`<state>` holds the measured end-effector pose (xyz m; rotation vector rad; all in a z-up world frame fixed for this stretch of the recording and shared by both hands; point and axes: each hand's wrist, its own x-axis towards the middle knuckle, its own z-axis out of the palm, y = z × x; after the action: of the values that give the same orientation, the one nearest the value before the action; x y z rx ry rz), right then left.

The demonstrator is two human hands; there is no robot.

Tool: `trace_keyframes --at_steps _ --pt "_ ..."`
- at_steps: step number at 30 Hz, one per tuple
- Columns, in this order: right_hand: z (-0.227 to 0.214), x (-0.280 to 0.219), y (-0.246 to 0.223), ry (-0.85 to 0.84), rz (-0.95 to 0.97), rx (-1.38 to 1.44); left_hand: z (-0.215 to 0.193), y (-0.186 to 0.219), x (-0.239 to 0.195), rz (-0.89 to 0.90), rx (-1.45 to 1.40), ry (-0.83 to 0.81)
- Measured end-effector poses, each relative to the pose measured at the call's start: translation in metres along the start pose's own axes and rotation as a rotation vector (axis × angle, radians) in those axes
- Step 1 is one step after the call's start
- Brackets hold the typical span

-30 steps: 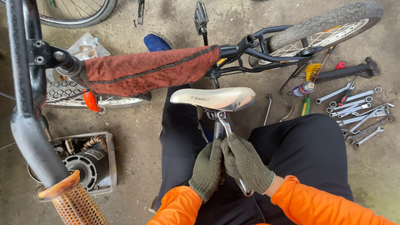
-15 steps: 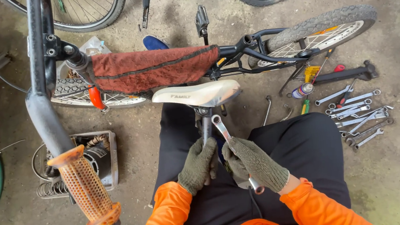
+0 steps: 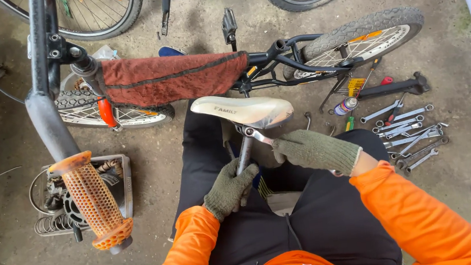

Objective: The person uses a wrench to tighten the bolt on a bicycle seat post, then inserts the seat into the frame and secures it. They then use pliers to adjust a cable on the handlebar area.

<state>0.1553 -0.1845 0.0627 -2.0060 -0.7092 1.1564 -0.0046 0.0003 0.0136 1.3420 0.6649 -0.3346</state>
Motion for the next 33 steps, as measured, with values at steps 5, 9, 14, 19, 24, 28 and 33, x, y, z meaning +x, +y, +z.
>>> trace_keyframes --at_steps 5,9,14,19,24,28,33 --pt "-0.013 0.001 -0.005 -0.013 0.165 -0.058 -0.002 -0.001 -0.004 0.011 0.033 -0.029" --pt "-0.020 0.016 0.031 0.000 -0.026 -0.190 -0.001 0.011 -0.012 -0.029 0.118 -0.019" --pt "-0.008 0.006 0.019 -0.019 0.066 -0.199 0.000 0.011 -0.014 -0.027 0.183 -0.036" --pt "0.012 -0.002 0.027 0.123 -0.077 0.069 -0.002 0.020 -0.020 -0.055 0.149 -0.025" --pt "0.013 0.027 0.118 -0.183 0.163 0.792 -0.010 -0.006 -0.004 -0.044 0.017 -0.135" --pt "-0.007 -0.036 0.006 -0.119 0.071 0.070 -0.018 -0.006 -0.005 0.017 -0.080 -0.303" --pt "-0.003 -0.051 0.035 -0.144 -0.003 0.327 -0.024 -0.015 -0.007 0.024 -0.136 -0.279"
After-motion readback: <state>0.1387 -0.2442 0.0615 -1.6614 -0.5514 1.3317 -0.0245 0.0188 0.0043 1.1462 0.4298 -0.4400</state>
